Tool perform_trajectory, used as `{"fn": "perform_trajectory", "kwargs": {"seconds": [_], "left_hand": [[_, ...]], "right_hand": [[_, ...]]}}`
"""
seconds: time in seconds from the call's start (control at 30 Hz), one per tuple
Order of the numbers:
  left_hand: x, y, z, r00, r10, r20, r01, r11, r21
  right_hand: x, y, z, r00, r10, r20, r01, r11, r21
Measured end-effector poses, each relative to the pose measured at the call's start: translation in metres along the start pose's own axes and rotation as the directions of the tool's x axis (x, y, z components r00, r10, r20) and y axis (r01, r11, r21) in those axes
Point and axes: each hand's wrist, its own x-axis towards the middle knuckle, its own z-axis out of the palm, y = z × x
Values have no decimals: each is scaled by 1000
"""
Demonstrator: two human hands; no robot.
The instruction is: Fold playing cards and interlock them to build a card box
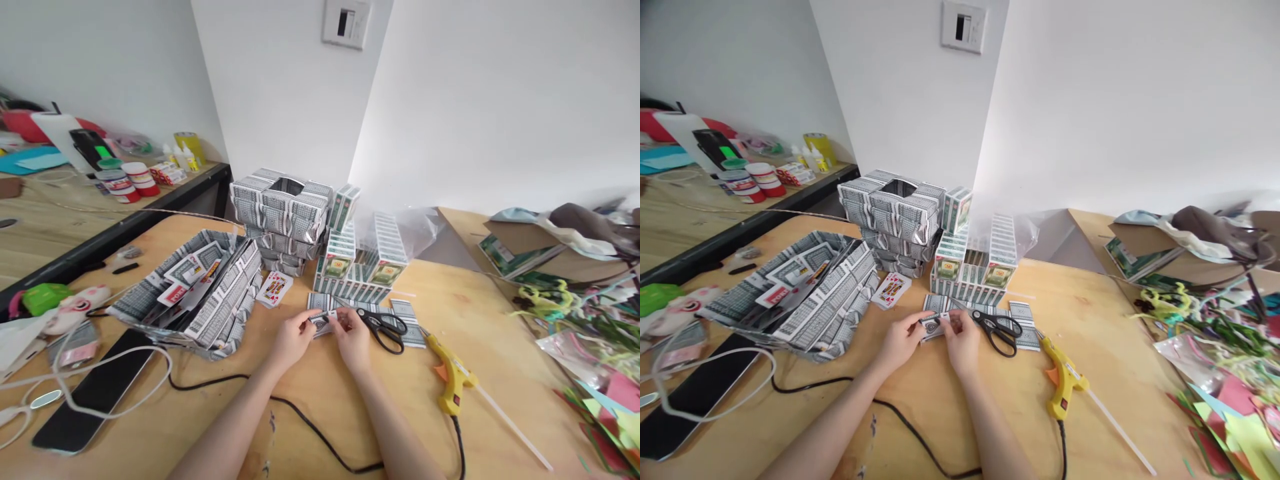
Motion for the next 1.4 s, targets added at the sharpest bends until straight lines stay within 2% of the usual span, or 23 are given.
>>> {"fn": "perform_trajectory", "kwargs": {"seconds": [0.07, 0.13, 0.2, 0.27, 0.37, 0.63, 0.83, 0.93, 1.03, 1.23, 1.4], "left_hand": [[2, 1, -1, 998, -68, 15, 70, 983, -169], [4, 2, -2, 992, -113, 49, 123, 920, -373], [6, 3, -4, 979, -148, 137, 200, 799, -567], [6, 3, -6, 958, -153, 243, 281, 668, -689], [6, 1, -8, 931, -142, 335, 352, 582, -733], [8, -4, -5, 913, -198, 356, 405, 533, -743], [6, -1, -12, 875, -220, 431, 481, 483, -732], [5, 1, -15, 862, -237, 448, 505, 474, -721], [6, 0, -14, 871, -246, 425, 490, 498, -715], [11, 2, -8, 925, -290, 244, 377, 629, -680], [11, 8, -7, 943, -316, 102, 310, 732, -606]], "right_hand": [[3, 1, -1, 999, 36, 11, -37, 998, 60], [5, 1, -3, 998, 65, 8, -66, 991, 113], [6, 1, -4, 996, 93, -8, -90, 981, 173], [6, 1, -4, 992, 124, -20, -116, 963, 242], [6, 1, -4, 986, 167, -19, -152, 932, 330], [8, -3, -9, 961, 227, 158, -274, 849, 452], [10, 1, -13, 938, 241, 250, -338, 801, 494], [10, 3, -14, 932, 227, 283, -345, 795, 499], [9, 3, -14, 933, 223, 281, -340, 798, 498], [8, 2, -10, 934, 221, 282, -332, 831, 447], [6, -1, -8, 952, 216, 215, -288, 867, 406]]}}
